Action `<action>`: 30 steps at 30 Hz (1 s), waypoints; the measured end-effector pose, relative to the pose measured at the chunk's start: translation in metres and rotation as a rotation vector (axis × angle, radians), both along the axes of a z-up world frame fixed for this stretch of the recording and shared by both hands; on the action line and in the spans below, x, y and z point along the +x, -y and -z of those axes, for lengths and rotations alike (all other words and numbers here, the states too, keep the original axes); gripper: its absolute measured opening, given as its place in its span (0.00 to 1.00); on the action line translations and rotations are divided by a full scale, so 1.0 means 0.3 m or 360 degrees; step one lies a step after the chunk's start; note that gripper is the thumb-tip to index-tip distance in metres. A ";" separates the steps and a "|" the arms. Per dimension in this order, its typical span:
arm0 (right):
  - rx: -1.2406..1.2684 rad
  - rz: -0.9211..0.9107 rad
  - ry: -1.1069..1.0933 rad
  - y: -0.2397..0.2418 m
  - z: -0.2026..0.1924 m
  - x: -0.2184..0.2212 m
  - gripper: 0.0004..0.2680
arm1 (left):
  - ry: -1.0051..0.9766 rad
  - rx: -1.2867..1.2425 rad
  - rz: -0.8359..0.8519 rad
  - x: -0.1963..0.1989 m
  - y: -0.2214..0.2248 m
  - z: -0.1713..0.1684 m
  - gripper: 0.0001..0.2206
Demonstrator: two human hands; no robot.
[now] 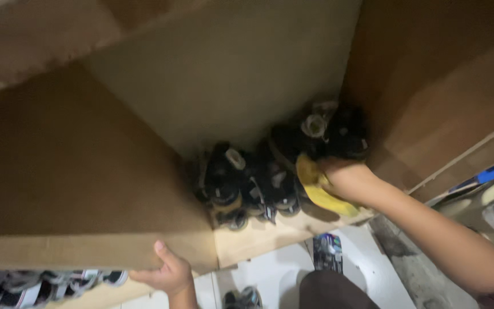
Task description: The person wipes the exterior and sole of several black shoes with a yellow cloth and places them on a shelf.
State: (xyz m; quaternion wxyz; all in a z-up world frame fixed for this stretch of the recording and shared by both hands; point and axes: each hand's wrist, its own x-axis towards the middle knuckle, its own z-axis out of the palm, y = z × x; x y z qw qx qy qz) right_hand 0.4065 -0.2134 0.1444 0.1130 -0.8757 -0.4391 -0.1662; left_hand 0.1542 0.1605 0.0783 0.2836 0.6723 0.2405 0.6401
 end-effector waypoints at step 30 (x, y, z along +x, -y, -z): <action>-0.0507 0.0658 -0.0242 0.057 0.124 -0.086 0.18 | -0.0313 -0.0373 -0.0473 0.056 -0.075 0.264 0.39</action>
